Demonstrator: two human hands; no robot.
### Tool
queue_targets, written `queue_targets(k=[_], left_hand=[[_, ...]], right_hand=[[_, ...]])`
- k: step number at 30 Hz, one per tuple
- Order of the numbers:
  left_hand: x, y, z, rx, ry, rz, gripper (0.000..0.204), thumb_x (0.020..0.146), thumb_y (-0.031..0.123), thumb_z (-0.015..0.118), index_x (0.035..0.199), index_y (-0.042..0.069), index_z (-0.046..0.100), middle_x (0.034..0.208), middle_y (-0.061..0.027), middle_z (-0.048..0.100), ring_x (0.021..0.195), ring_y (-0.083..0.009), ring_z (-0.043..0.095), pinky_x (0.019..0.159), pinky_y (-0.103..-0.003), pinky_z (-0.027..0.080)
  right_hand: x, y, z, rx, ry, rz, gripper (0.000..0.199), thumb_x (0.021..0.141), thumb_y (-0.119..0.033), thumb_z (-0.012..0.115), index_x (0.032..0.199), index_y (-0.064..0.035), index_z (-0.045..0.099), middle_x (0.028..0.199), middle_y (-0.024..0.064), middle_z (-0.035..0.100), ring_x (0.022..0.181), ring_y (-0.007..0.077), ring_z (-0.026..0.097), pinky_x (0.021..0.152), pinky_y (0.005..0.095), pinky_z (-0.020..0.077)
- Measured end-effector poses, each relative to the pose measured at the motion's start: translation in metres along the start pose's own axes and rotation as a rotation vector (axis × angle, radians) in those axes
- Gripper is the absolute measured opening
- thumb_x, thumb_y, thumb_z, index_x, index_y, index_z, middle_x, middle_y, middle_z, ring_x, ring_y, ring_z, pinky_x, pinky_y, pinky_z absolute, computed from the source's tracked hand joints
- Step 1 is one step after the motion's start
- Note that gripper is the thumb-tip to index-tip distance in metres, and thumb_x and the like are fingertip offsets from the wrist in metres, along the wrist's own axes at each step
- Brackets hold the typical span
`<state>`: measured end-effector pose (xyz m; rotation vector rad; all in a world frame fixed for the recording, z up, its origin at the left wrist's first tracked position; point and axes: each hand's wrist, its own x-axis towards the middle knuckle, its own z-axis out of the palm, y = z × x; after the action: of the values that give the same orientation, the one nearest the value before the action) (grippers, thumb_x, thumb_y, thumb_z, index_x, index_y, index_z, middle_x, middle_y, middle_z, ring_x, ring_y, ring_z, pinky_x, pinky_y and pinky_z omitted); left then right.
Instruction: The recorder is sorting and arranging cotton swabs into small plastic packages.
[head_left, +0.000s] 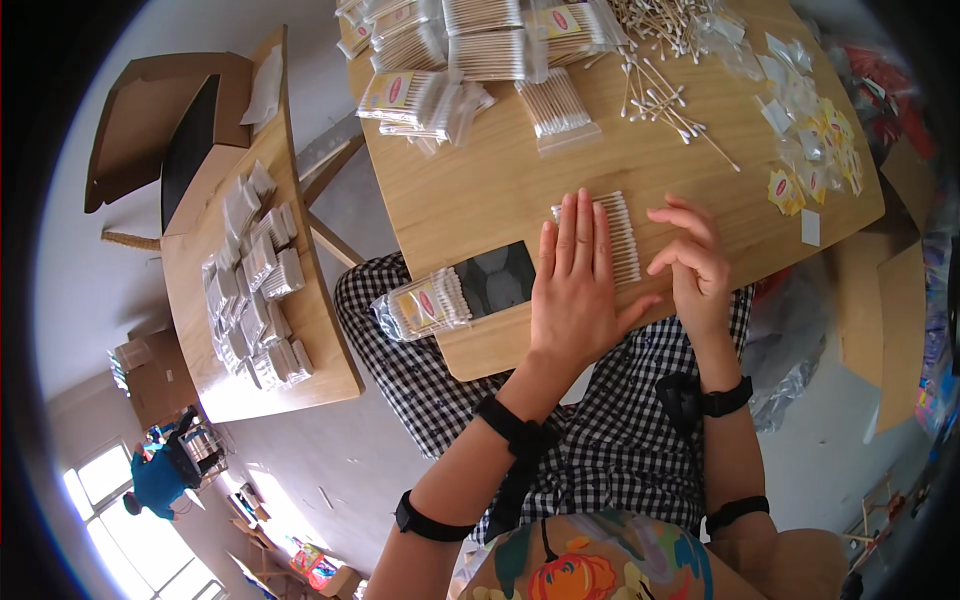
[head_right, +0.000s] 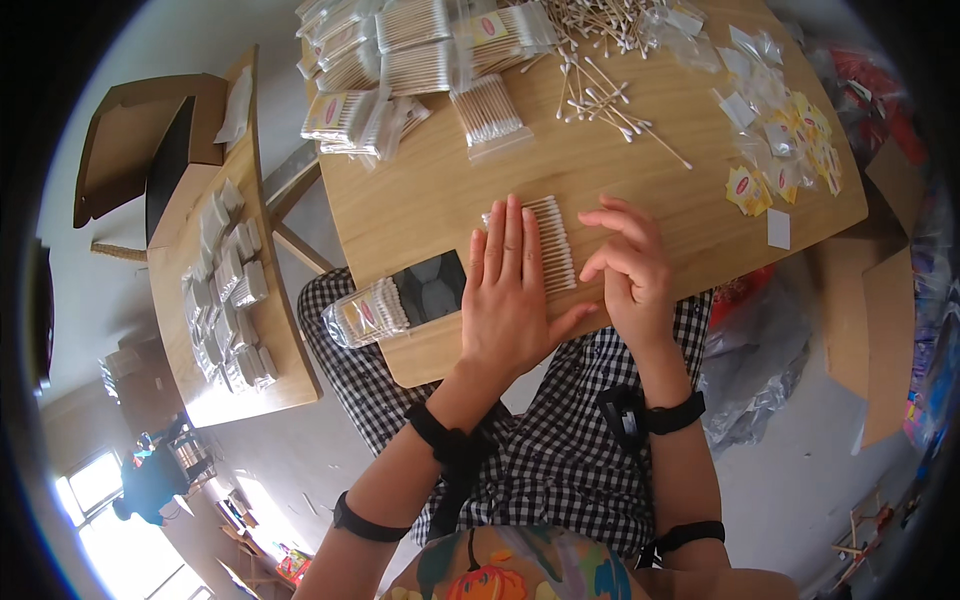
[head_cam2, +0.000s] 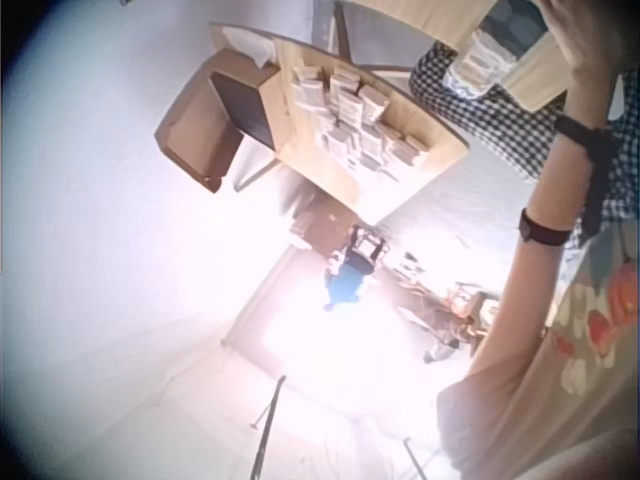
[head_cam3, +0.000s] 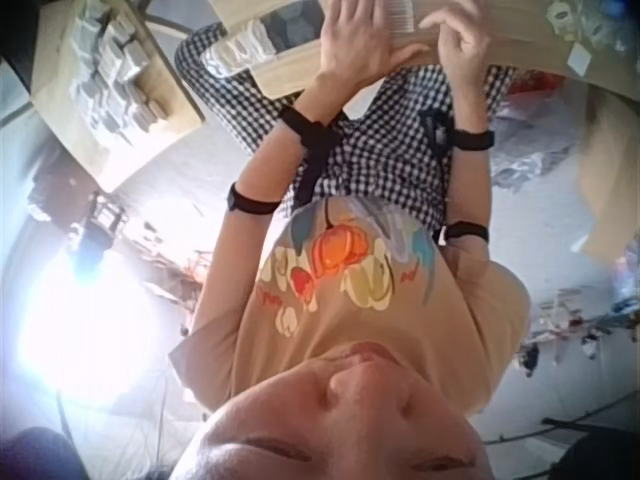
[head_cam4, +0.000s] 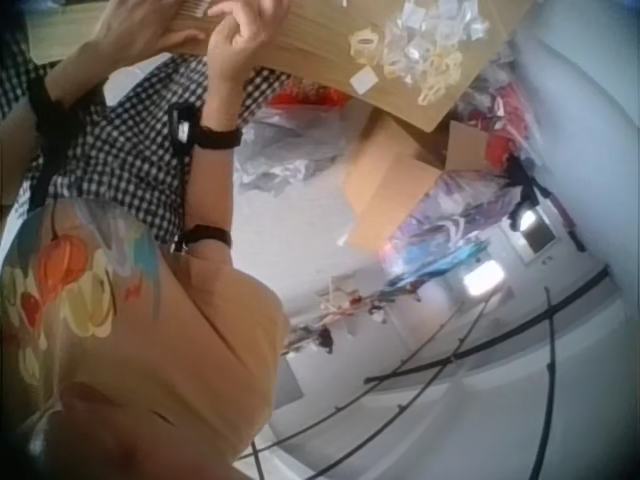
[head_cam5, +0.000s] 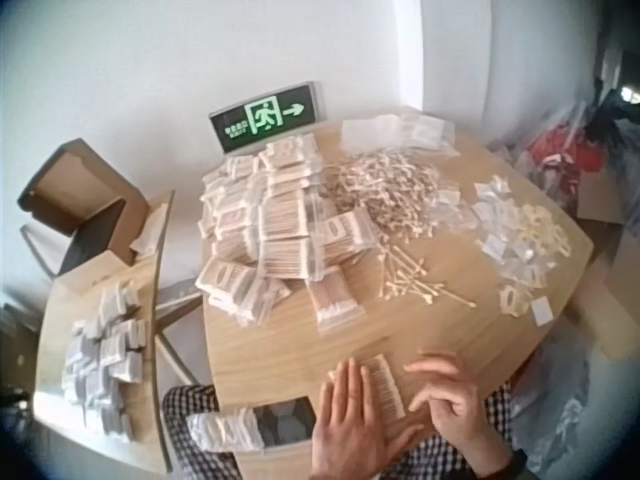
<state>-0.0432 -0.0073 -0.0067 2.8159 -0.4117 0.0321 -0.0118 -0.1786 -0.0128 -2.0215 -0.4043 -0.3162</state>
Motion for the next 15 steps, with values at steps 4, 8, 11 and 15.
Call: queue_targets(k=[4, 8, 11, 15], left_hand=[[-0.0007, 0.0001, 0.0005, -0.019, 0.016, -0.002, 0.108, 0.086, 0.071, 0.054, 0.152, -0.011, 0.029, 0.162, -0.0288, 0.022, 0.153, -0.0392, 0.017, 0.124, -0.05, 0.015], [-0.0015, -0.0002, 0.0022, -0.057, 0.051, 0.004, 0.109, 0.084, 0.068, 0.059, 0.15, -0.013, 0.029, 0.161, -0.0295, 0.024, 0.153, -0.0411, 0.018, 0.124, -0.052, 0.016], [-0.001, 0.0001, 0.0007, -0.053, 0.05, 0.004, 0.109, 0.085, 0.069, 0.057, 0.151, -0.013, 0.029, 0.161, -0.0295, 0.024, 0.153, -0.0407, 0.018, 0.124, -0.051, 0.016], [-0.0008, 0.0004, 0.0018, -0.051, 0.043, 0.0, 0.108, 0.086, 0.069, 0.056, 0.151, -0.013, 0.029, 0.161, -0.0294, 0.024, 0.153, -0.0402, 0.017, 0.124, -0.051, 0.016]], right_hand=[[0.0022, -0.0031, 0.0031, -0.08, -0.029, -0.048, 0.021, 0.076, 0.011, 0.056, 0.062, -0.0042, 0.061, 0.117, 0.0085, 0.07, 0.126, 0.0326, 0.056, 0.102, 0.0405, 0.0471], [0.0014, 0.0002, 0.0056, -0.095, -0.041, -0.078, 0.02, 0.075, 0.011, 0.057, 0.062, -0.0038, 0.061, 0.118, 0.0088, 0.07, 0.126, 0.0332, 0.056, 0.103, 0.0416, 0.0464], [0.0024, -0.0007, 0.0058, -0.114, -0.038, -0.084, 0.019, 0.075, 0.01, 0.057, 0.063, -0.0036, 0.062, 0.119, 0.0091, 0.07, 0.126, 0.0338, 0.056, 0.103, 0.0418, 0.0461], [0.0017, -0.0003, 0.0062, -0.125, -0.045, -0.092, 0.019, 0.075, 0.01, 0.057, 0.063, -0.0036, 0.062, 0.119, 0.0097, 0.07, 0.126, 0.0343, 0.056, 0.104, 0.0418, 0.0459]])
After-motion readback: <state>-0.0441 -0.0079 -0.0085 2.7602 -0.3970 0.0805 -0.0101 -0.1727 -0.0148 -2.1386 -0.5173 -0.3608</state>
